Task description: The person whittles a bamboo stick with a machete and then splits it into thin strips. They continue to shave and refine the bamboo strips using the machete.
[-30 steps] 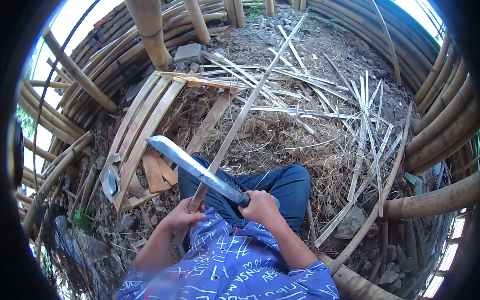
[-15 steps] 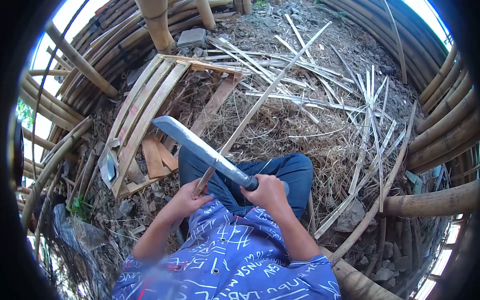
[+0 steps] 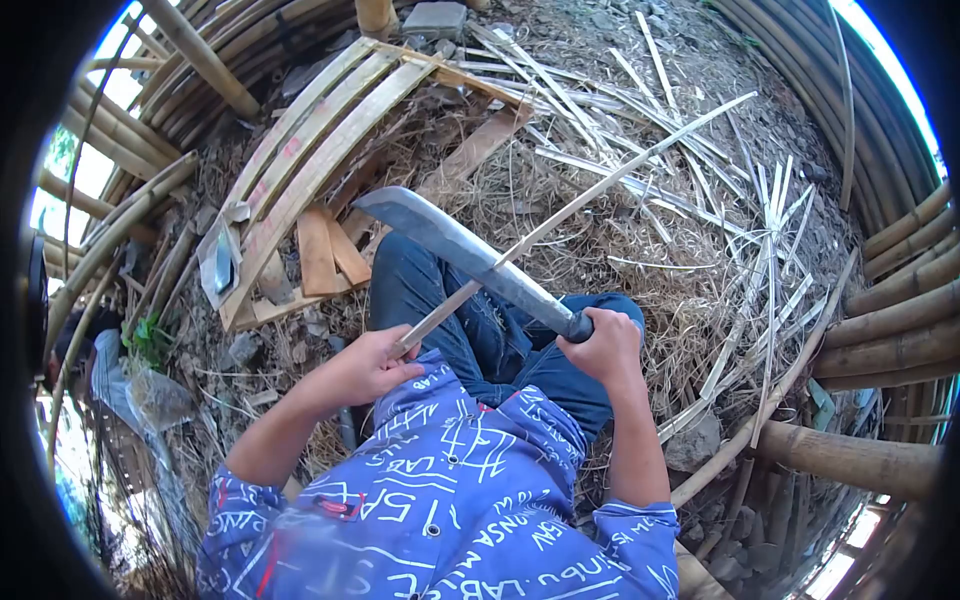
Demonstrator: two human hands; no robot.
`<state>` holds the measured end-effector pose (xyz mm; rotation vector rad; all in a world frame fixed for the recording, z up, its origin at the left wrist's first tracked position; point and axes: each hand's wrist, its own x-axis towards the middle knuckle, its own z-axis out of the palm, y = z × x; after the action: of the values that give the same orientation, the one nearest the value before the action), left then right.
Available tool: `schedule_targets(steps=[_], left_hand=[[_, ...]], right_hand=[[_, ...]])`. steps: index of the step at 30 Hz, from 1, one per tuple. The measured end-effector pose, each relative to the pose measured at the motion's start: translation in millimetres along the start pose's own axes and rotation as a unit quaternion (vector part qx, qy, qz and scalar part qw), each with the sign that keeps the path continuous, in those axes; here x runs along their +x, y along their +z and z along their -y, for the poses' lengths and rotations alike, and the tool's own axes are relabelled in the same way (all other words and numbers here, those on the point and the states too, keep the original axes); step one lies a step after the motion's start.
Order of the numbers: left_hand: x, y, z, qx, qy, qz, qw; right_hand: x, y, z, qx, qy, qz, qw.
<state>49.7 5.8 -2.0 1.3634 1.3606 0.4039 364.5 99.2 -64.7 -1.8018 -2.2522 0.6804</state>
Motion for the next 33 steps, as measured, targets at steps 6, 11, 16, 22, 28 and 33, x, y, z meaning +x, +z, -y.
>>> schedule_targets(steps=[6,11,16,22,28,33], left_hand=[[2,-3,11,-0.023,0.005,0.018,1.0],[10,3,13,-0.029,-0.021,-0.026,0.999],[15,19,16,0.063,0.072,-0.065,0.993],[2,16,12,0.049,0.06,-0.062,0.995],[11,18,11,0.011,0.051,-0.025,0.998],[20,27,10,0.001,0.096,-0.079,0.992]], right_hand=[[-4,2,8,0.01,0.01,0.011,1.0],[-17,17,44,0.135,0.04,0.048,0.989],[-21,30,75,0.076,-0.031,0.043,0.996],[13,10,26,0.001,0.024,0.007,1.0],[7,14,26,0.018,0.029,-0.024,0.999],[0,26,53,0.113,0.009,0.014,0.994]])
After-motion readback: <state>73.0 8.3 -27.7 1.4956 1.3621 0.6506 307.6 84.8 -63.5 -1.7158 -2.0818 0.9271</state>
